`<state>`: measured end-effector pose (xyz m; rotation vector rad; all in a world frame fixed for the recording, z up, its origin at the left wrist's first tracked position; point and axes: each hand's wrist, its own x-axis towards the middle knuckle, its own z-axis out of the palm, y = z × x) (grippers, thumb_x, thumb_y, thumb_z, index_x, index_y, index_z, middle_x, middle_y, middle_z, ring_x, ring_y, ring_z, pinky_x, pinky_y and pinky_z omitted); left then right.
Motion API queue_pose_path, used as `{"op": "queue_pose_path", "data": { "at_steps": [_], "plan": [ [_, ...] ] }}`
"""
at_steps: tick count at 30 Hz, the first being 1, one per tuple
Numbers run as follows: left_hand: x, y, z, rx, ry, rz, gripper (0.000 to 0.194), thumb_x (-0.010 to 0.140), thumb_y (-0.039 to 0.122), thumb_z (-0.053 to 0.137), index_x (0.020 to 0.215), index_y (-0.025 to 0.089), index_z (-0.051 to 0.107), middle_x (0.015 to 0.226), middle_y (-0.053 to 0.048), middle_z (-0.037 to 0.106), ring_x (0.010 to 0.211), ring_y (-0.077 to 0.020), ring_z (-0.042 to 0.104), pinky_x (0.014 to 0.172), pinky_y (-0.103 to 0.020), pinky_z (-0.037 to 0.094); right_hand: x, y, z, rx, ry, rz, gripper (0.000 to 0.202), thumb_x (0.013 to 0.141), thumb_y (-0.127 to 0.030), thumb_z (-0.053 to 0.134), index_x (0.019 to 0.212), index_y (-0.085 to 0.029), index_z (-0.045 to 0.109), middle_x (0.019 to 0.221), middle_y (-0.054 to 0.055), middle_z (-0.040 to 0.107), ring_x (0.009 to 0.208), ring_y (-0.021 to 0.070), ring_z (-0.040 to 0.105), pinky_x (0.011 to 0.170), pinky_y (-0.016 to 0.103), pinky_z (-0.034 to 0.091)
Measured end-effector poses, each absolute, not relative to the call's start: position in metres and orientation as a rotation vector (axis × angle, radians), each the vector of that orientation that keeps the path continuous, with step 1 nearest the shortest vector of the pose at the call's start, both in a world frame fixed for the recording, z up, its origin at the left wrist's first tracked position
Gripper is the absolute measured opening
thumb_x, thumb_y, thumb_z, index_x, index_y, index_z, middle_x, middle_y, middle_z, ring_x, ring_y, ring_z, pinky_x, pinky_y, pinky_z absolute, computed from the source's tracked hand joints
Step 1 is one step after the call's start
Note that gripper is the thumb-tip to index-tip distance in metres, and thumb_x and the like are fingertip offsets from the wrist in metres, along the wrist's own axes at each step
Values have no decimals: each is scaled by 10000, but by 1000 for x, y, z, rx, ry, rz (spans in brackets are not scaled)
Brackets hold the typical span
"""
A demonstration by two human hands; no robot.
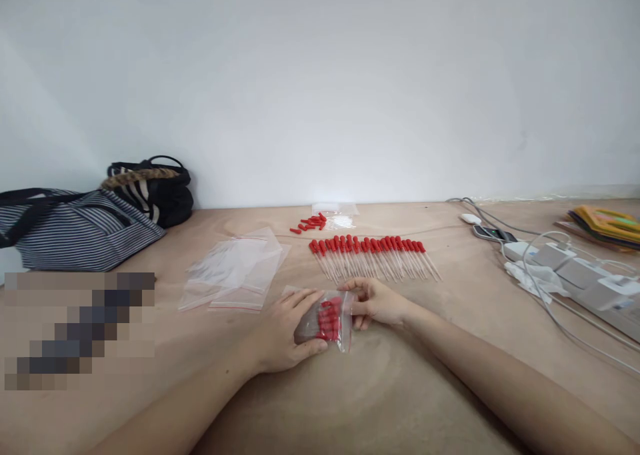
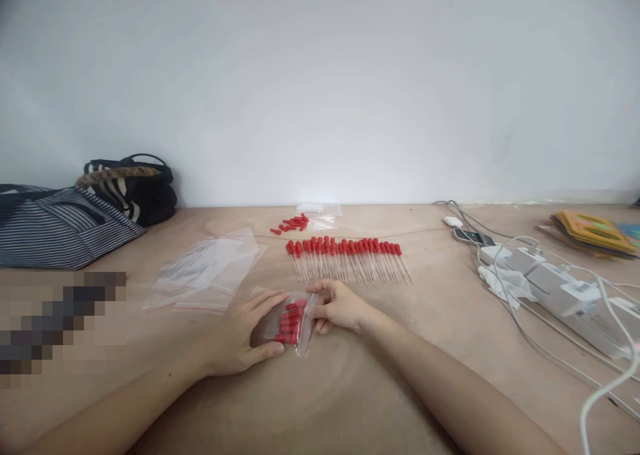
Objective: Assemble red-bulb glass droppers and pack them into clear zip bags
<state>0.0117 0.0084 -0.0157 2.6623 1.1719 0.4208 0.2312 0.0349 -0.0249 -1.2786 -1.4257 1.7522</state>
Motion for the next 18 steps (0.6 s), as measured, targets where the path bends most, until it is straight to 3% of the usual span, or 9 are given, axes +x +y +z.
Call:
{"op": "queue_pose_path", "data": {
  "at_steps": [5,8,11,14,18],
  "plan": [
    [10,10,-12,2696,997,323,735,702,562,562,1301,194,348,1308,-131,440,1183,-315,397,970,-529,306,246,35,-18,-1250,-1505,1833,213,677,-285,648,777,-122,556,619,-18,619,352,40,510,334,147,395],
    [11,10,-11,2723,839,304,576,798,491,486,1301,245,352,1314,-89,447,1188,-267,411,1008,-512,264,244,35,-22,-1308,-1491,1759,299,712,-416,599,697,-123,541,526,-23,582,340,43,485,330,156,372],
    [9,12,-12,2772,778,315,480,839,406,464,1284,246,383,1294,-90,469,1175,-249,427,1003,-486,290,241,33,-28,-1303,-1535,1695,332,612,-371,698,771,-128,536,427,-77,507,328,48,449,341,163,349],
    [5,16,-14,2811,777,451,453,820,348,504,1247,214,431,1238,-106,510,1142,-252,452,993,-472,310,242,29,-28,-1192,-1575,1755,444,508,-316,765,841,-123,544,461,-87,519,358,36,432,375,164,334],
    [2,20,-14,2789,787,608,371,825,284,496,1186,198,482,1154,-96,557,1094,-233,481,961,-426,362,245,20,-24,-1041,-1661,1827,410,517,-319,758,831,-108,599,507,-64,531,420,28,418,415,163,312]
  ]
}}
